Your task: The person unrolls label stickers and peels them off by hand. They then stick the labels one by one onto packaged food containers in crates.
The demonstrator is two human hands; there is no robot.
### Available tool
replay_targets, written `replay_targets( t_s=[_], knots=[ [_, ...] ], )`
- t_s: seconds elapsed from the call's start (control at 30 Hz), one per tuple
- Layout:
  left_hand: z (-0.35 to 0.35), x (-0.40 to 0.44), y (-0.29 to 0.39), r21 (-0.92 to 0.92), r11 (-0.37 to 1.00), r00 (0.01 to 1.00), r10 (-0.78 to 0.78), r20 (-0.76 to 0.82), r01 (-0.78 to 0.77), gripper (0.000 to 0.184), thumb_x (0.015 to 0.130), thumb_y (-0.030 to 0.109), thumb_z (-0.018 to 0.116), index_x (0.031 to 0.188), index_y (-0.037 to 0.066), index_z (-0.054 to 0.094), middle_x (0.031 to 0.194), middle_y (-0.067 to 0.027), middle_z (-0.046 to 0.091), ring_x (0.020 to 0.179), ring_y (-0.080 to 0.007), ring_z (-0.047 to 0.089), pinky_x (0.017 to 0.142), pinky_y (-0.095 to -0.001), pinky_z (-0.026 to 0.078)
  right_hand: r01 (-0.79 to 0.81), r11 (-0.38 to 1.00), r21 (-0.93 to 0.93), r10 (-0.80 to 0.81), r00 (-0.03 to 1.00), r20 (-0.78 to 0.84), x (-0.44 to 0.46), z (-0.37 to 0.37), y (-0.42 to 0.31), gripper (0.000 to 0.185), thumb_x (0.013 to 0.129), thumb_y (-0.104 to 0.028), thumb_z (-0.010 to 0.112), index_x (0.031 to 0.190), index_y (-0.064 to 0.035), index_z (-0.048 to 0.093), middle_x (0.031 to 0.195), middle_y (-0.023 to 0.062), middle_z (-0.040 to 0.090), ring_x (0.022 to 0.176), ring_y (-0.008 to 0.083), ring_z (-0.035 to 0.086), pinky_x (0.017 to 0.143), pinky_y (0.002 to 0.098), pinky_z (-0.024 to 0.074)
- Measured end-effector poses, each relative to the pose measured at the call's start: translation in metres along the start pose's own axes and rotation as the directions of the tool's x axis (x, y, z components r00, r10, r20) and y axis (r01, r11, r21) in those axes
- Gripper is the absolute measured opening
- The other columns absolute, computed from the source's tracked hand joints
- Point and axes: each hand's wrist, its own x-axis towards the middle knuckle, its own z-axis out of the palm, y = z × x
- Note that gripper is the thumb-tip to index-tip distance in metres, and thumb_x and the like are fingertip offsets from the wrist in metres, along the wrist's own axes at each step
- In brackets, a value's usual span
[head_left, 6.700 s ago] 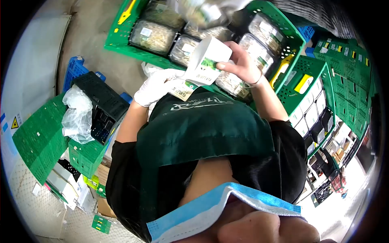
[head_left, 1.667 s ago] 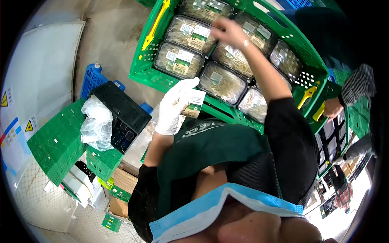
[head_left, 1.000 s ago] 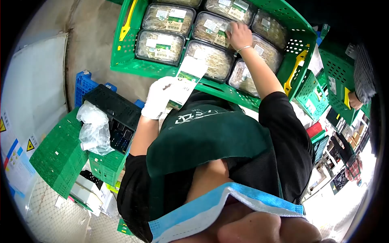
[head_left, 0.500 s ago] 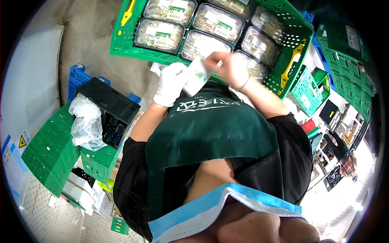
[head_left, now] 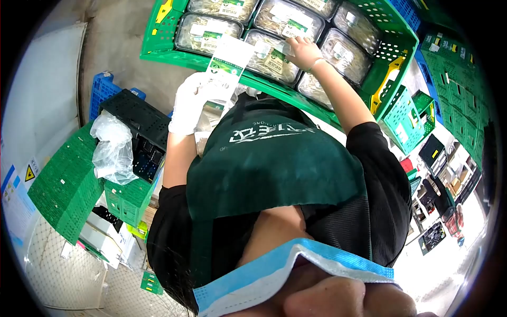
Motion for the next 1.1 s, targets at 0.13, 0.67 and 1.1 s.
replay_targets(
  t_s=[0.13,0.67,1.1],
  knots=[
    [0.024,0.007,0.011,-0.133,0.990,0.999,0.041,0.030,-0.036,0.026,0.074,0.007,0.054,0.098,-0.003,0.050,0.092,-0.0095,0.055,0.083,-0.0156,0.055,0.073,-0.0270,0.045,0.001,0.821,0.571,0.116,0.979,-0.169,-0.036,-0.055,-0.034,0.045,0.073,-0.034,0.058,0.106,-0.0041,0.047,0.097,0.0110,0.052,0.086,0.0273,0.052,0.074,0.0335,0.0429],
    [0.027,0.066,0.023,-0.345,0.938,0.999,-0.027,0.044,0.041,0.029,0.081,0.010,0.046,0.107,-0.003,0.044,0.098,-0.0135,0.054,0.084,-0.0210,0.055,0.074,-0.0294,0.045,-0.491,0.767,0.412,0.456,0.870,0.188,-0.151,-0.055,0.071,0.037,0.067,-0.013,0.059,0.101,0.0000,0.050,0.083,0.0161,0.058,0.083,0.0278,0.057,0.074,0.0341,0.0450],
    [0.070,0.030,0.019,-0.510,0.848,0.978,-0.044,0.203,0.143,0.030,0.076,0.005,0.051,0.104,-0.005,0.046,0.090,-0.0123,0.056,0.080,-0.0160,0.056,0.064,-0.0253,0.047,-0.466,0.879,-0.100,0.477,0.863,0.169,-0.133,0.033,0.064,0.026,0.075,-0.010,0.046,0.100,-0.0043,0.043,0.106,0.0167,0.044,0.094,0.0300,0.051,0.073,0.0372,0.0462]
  ],
)
